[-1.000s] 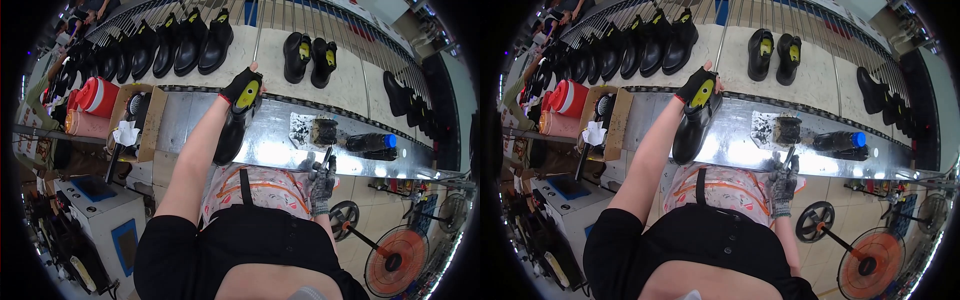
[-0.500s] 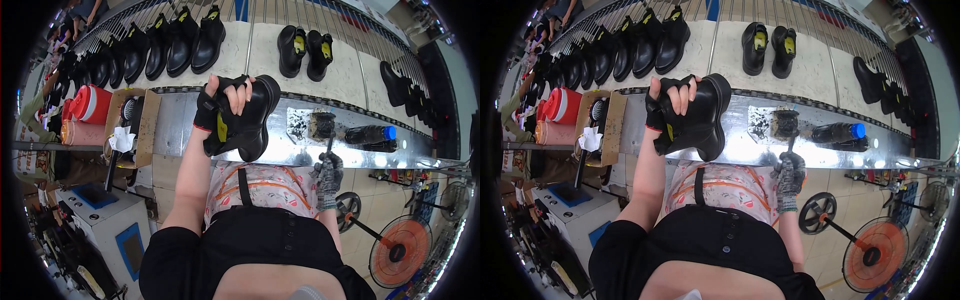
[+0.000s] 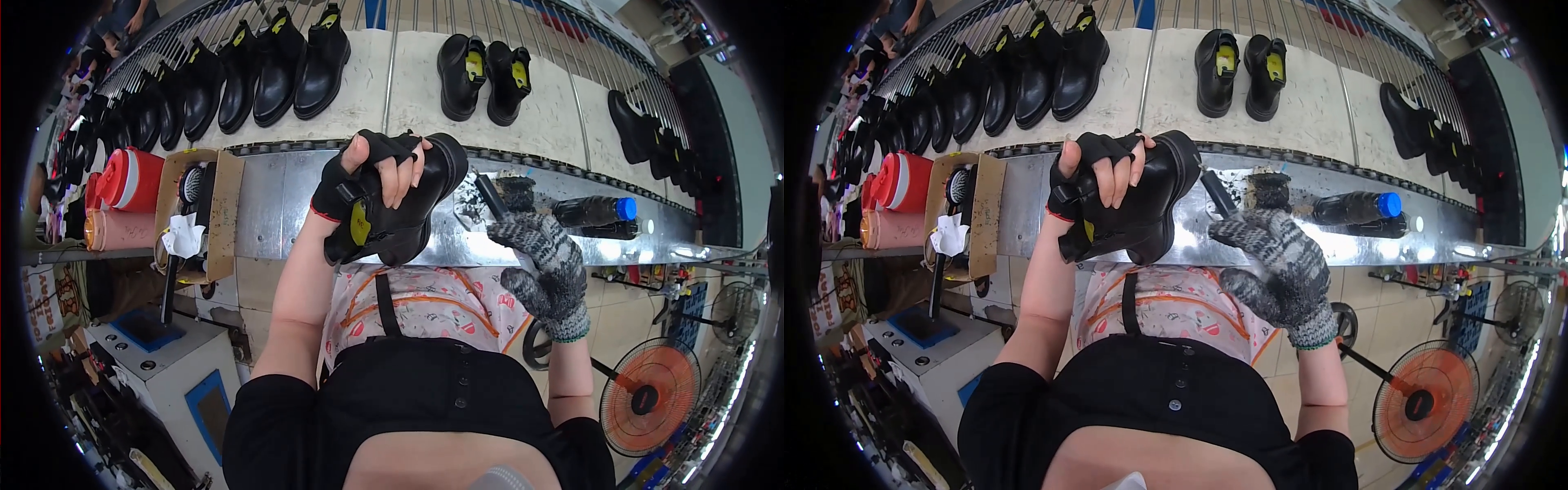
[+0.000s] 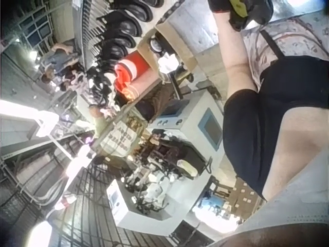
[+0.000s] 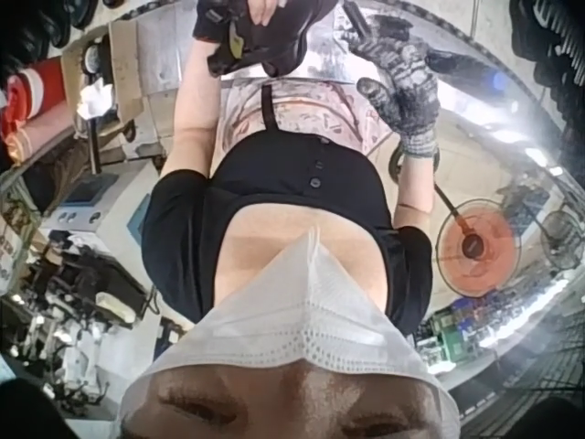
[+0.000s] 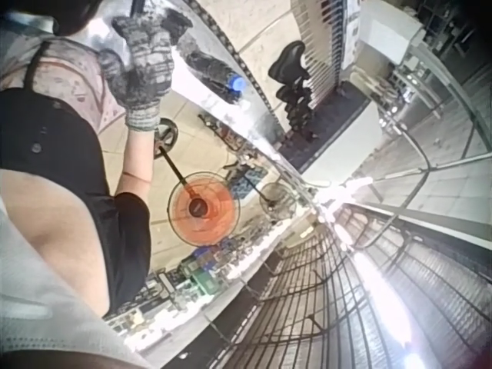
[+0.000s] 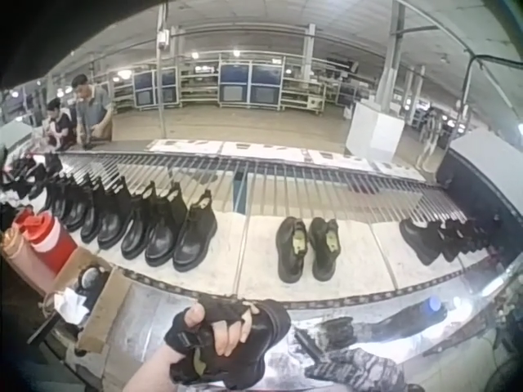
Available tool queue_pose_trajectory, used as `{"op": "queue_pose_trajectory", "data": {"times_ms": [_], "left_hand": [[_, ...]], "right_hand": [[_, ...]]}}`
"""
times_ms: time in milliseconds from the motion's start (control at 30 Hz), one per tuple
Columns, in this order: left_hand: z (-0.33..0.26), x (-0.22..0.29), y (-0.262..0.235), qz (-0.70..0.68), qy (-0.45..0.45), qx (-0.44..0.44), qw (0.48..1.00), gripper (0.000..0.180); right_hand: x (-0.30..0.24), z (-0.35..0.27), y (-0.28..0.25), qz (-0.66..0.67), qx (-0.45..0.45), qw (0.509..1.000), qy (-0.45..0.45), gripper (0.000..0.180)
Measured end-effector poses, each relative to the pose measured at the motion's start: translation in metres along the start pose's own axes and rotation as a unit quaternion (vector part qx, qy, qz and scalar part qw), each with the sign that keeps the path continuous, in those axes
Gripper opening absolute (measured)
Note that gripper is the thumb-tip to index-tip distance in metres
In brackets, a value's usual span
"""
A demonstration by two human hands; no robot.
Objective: Cleaning and polishing black boots on an industrial conveyor line using a brush and cloth.
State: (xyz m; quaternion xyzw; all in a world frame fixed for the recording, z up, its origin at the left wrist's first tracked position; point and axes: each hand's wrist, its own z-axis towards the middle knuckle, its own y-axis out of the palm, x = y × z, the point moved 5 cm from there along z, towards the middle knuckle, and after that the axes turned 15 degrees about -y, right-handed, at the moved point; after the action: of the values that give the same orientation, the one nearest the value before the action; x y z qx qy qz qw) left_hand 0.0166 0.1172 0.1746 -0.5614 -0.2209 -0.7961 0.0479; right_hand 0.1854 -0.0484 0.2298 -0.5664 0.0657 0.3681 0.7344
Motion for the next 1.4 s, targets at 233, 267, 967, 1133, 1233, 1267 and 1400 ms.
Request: {"op": "queue_pose_trajectory", "data": {"times_ms": [233,267,967,1133,1233,1267,1400], "left_hand": [[0.002,-0.001,0.001,-0.007,0.008,0.001,1.000,0.078],[0.003,0.000,0.002,0.005,0.014,0.006,1.000,0.079],[-0.004,-0.002,-0.015,-0.025,0.024,0.029,0.999,0.079],[-0.014,-0.010,-0.045,-0.097,0.063,0.072,0.991,0.077],[-0.020,-0.012,-0.062,-0.136,0.078,0.091,0.983,0.076],[-0.023,-0.012,-0.067,-0.139,0.079,0.089,0.983,0.075],[-0.029,-0.016,-0.088,-0.188,0.093,0.120,0.970,0.075]], "right_hand": [[-0.002,0.008,0.004,-0.059,-0.049,0.997,-0.010,0.062],[0.000,0.007,0.006,-0.056,-0.061,0.997,-0.006,0.066],[0.002,0.019,0.015,-0.090,-0.042,0.993,-0.062,0.060],[0.021,0.019,0.046,-0.035,-0.006,0.996,-0.077,0.064],[0.029,0.024,0.068,0.003,-0.025,0.998,-0.064,0.065],[0.030,0.026,0.075,-0.002,-0.021,0.998,-0.062,0.066],[0.035,0.034,0.099,0.000,0.003,0.997,-0.074,0.059]]}}
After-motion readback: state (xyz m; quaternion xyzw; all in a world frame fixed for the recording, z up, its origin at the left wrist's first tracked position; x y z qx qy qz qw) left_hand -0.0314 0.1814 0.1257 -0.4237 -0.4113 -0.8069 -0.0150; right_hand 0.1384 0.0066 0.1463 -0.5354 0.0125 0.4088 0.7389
